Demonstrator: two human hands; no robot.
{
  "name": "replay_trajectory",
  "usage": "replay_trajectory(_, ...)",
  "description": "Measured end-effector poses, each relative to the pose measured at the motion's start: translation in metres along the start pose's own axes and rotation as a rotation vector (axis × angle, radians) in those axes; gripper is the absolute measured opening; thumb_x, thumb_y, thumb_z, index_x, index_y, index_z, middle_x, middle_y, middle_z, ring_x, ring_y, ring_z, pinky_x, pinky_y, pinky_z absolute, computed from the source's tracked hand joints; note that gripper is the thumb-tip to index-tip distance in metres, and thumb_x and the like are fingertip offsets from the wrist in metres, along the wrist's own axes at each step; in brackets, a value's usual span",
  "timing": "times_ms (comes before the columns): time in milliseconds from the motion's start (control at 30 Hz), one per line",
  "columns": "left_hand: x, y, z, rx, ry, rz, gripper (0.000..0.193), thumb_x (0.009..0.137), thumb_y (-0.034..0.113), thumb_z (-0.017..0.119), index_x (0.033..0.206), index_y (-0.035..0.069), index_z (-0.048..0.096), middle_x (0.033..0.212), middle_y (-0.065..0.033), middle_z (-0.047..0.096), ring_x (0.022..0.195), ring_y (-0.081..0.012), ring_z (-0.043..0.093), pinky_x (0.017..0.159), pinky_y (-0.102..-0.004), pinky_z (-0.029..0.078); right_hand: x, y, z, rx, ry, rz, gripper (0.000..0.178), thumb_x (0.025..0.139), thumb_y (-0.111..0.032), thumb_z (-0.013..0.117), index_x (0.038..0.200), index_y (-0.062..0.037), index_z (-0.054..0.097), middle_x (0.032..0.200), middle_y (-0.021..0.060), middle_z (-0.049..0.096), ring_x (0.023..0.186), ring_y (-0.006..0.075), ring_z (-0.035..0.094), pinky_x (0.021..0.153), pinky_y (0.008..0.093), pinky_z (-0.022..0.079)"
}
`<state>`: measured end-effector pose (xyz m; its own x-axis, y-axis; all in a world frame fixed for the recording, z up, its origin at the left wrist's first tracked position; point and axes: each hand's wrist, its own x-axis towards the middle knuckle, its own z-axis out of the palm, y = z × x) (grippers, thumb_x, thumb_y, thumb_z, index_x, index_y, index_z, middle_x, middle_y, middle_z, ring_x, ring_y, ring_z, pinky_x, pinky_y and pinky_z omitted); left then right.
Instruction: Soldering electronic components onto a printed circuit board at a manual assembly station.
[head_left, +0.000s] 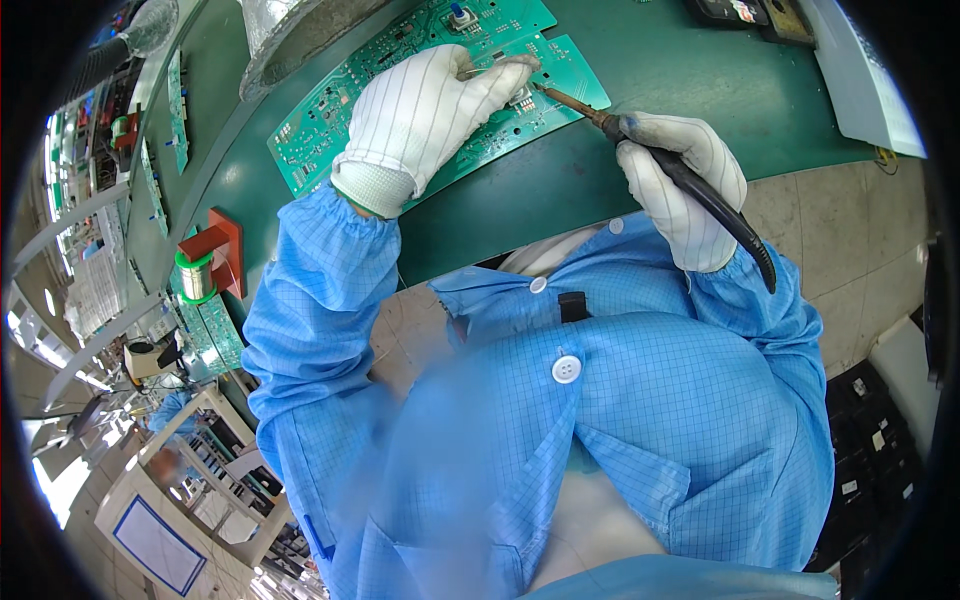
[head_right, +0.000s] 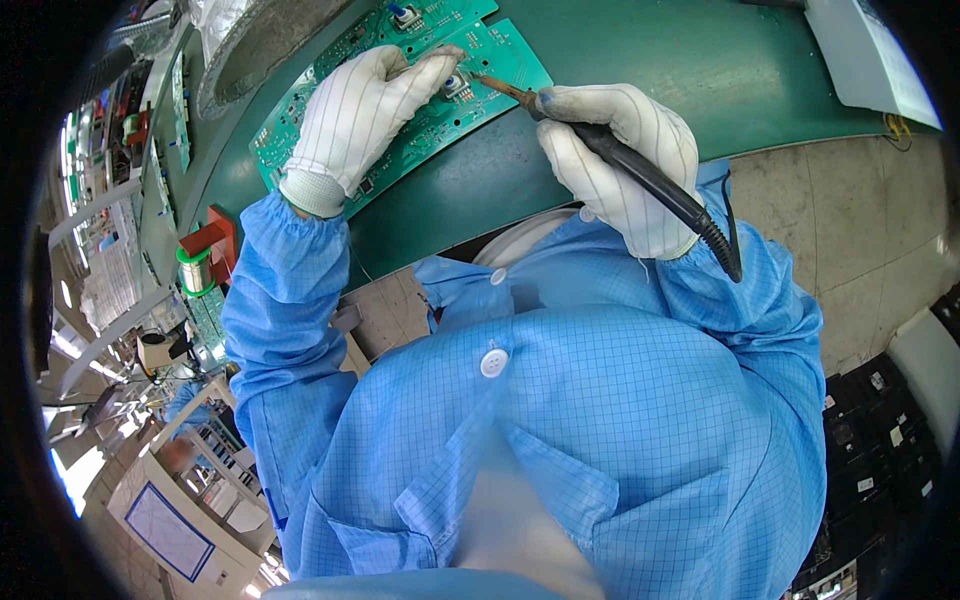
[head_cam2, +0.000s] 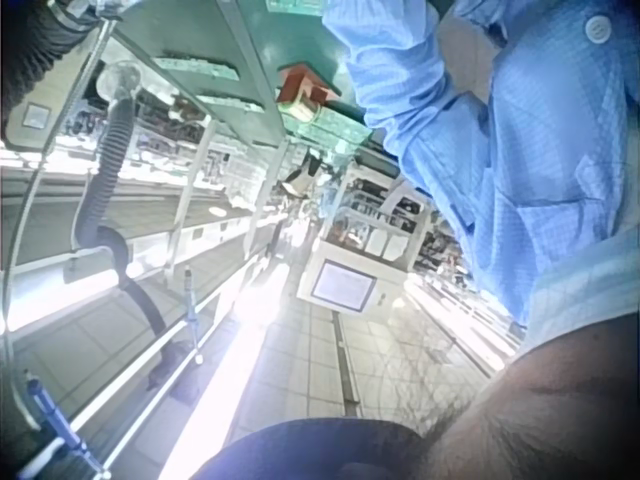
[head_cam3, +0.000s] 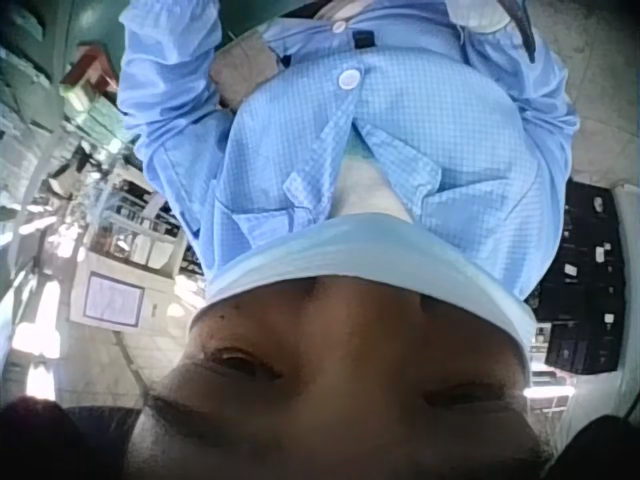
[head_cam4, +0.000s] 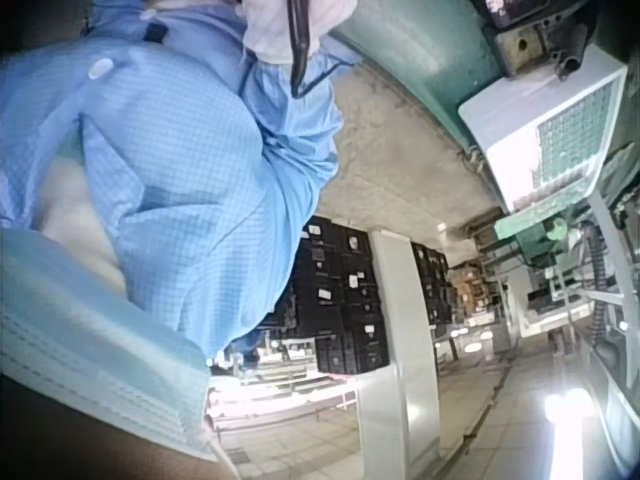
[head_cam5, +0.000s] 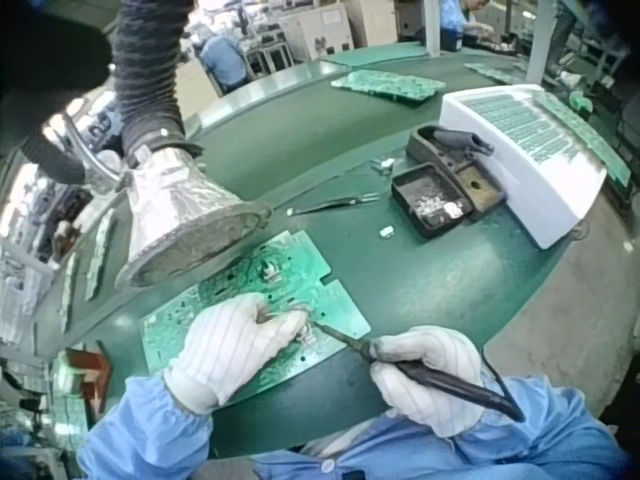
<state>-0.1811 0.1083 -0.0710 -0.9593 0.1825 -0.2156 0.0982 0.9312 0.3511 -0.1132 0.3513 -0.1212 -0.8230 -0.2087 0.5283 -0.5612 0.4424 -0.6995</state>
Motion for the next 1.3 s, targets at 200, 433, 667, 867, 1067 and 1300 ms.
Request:
replay_trajectory(200,-0.007,-0.003,0.004,0.124,0.08,0.141,0.054,0.092,0.053,0.059,0.091,0.001,0.069,0.08,-0.0196,0.067,0.079,-0.0395,0.067,0.067,-0.0442,0.054,-0.001,-0.004,0.004,0.143,0.049,0.114,0.021,0.084,-0.003,0.072,0.104,-0.0025,0.068,0.088,0.0072,0.071,0.066,0.0106,0.064,0.062,0.0255,0.053)
replay_trajectory(433,-0.032,-0.019,-0.005,0.102,0.486,0.532,0.012,0.089,0.013,0.061,0.098,0.006,0.066,0.084,-0.0134,0.067,0.076,-0.0329,0.068,0.063,-0.0411,0.055,0.008,-0.023,-0.001,-0.082,0.112,-0.2,0.025,0.073,0.004,0.076,0.096,-0.0028,0.069,0.075,0.0093,0.068,0.057,0.0198,0.064,0.053,0.0311,0.052)
replay_trajectory(667,-0.043,-0.03,0.028,0.068,0.457,0.143,0.016,0.088,0.024,0.067,0.089,0.009,0.064,0.07,-0.0135,0.067,0.062,-0.0329,0.067,0.056,-0.0419,0.054,0.023,-0.038,0.036,-0.128,0.048,-0.431,0.028,0.066,0.003,0.078,0.091,-0.0035,0.067,0.068,0.0072,0.063,0.054,0.0226,0.061,0.051,0.0327,0.049)
replay_trajectory(867,-0.039,-0.046,0.023,0.02,0.415,0.298,0.014,0.088,0.021,0.065,0.091,0.007,0.062,0.075,-0.0136,0.067,0.069,-0.0324,0.067,0.06,-0.0417,0.055,0.028,-0.032,0.047,-0.243,-0.021,-0.493,0.027,0.067,0.002,0.078,0.091,-0.0051,0.068,0.068,0.0047,0.062,0.054,0.0206,0.06,0.05,0.0314,0.048)
replay_trajectory(1067,-0.03,-0.05,0.024,0.089,0.335,0.281,0.017,0.09,0.024,0.062,0.095,0.007,0.063,0.079,-0.0138,0.068,0.072,-0.0338,0.068,0.064,-0.0437,0.055,0.03,-0.019,0.052,-0.337,-0.074,-0.527,0.029,0.067,0.0,0.08,0.093,-0.0068,0.069,0.069,0.0042,0.06,0.057,0.0204,0.06,0.053,0.0313,0.048)
replay_trajectory(1300,-0.023,-0.053,0.023,0.059,0.289,0.269,0.02,0.092,0.026,0.058,0.096,0.007,0.062,0.085,-0.0147,0.07,0.075,-0.0362,0.068,0.068,-0.0454,0.055,0.035,-0.017,0.056,-0.314,-0.101,-0.508,0.032,0.068,0.0,0.08,0.097,-0.0059,0.068,0.068,0.0046,0.059,0.056,0.0212,0.06,0.053,0.0319,0.049)
